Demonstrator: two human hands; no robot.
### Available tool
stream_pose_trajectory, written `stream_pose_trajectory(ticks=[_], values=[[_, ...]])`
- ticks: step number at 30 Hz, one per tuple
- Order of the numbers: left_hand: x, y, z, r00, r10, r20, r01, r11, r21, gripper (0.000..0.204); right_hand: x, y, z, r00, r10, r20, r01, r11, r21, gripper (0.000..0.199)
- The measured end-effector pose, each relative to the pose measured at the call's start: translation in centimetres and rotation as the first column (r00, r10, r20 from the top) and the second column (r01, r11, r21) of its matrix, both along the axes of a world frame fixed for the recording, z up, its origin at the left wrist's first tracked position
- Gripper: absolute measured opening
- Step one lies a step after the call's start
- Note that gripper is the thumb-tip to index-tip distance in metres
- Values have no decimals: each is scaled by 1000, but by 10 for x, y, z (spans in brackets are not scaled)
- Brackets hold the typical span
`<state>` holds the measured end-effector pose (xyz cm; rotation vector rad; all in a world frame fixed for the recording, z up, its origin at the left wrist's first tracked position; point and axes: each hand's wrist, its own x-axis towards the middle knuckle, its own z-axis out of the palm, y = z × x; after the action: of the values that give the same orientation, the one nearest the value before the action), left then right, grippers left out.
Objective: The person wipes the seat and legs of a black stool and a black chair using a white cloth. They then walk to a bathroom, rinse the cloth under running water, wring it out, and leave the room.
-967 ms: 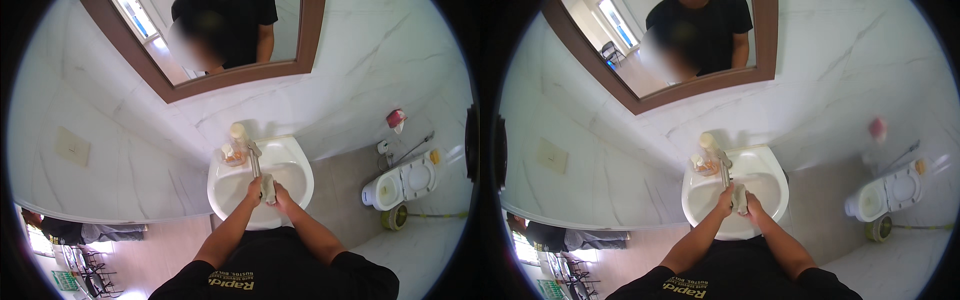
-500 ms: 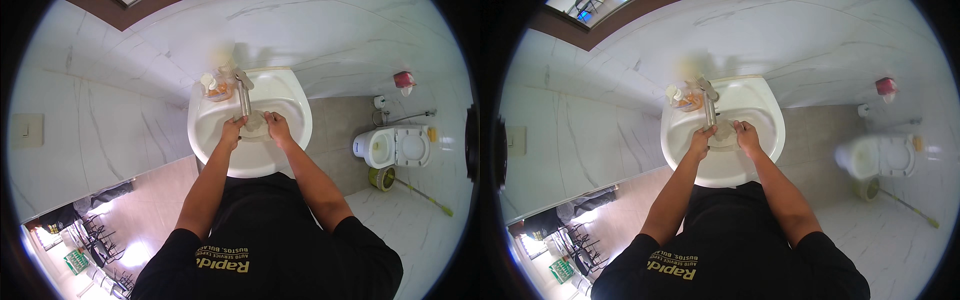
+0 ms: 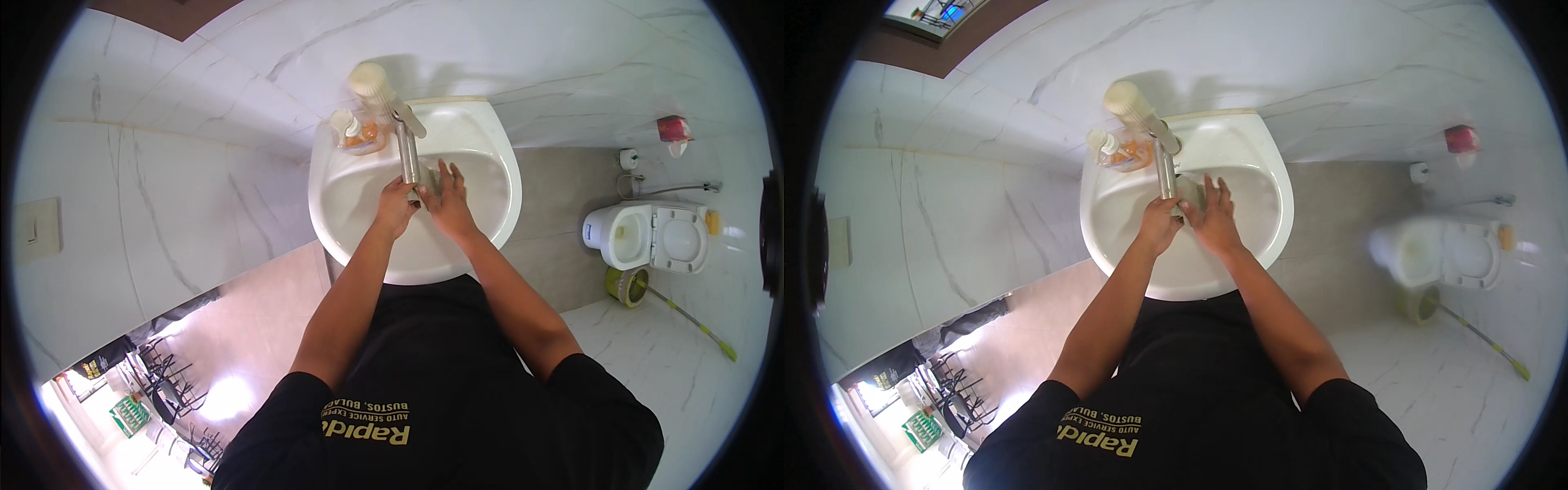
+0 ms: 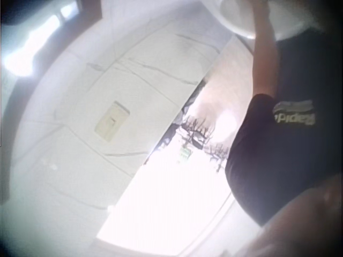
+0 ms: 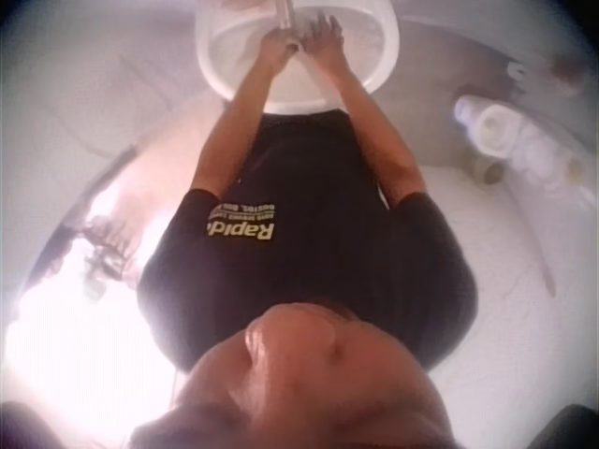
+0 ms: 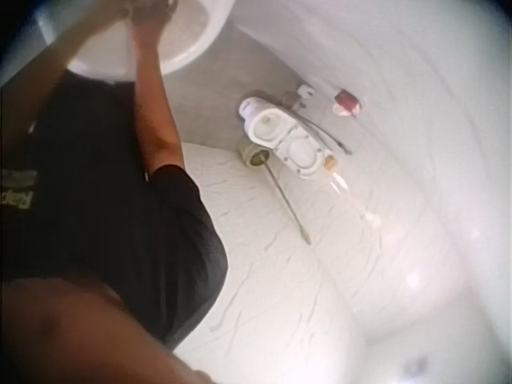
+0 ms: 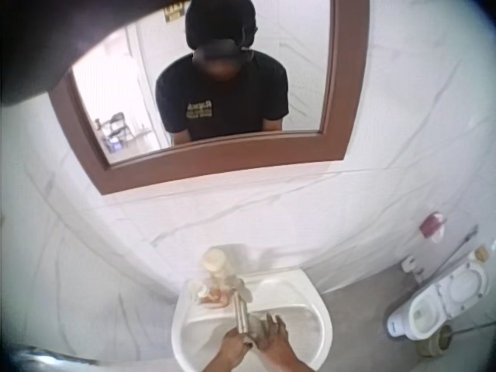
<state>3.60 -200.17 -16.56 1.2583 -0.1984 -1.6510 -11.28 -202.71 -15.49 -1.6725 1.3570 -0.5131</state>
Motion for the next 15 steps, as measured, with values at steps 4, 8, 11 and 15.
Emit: stream_pose_trajectory(ticks=[4, 8, 11, 15], values=[[-1, 1, 15, 1000, -4, -7, 5, 995, 100, 29, 13, 10, 16, 956, 4, 295, -57, 984, 171, 63], [16, 0, -5, 993, -94, 78, 85, 991, 105, 24, 8, -5, 16, 945, -83, 315, -20, 950, 310, 32], [21, 1, 13, 979, -166, 117, 157, 984, 81, 24, -3, -20, 5, 935, -161, 316, -4, 886, 464, 23], [26, 6, 37, 947, -240, 211, 223, 969, 102, 36, -17, -28, -9, 949, -184, 256, 92, 937, 336, 27]])
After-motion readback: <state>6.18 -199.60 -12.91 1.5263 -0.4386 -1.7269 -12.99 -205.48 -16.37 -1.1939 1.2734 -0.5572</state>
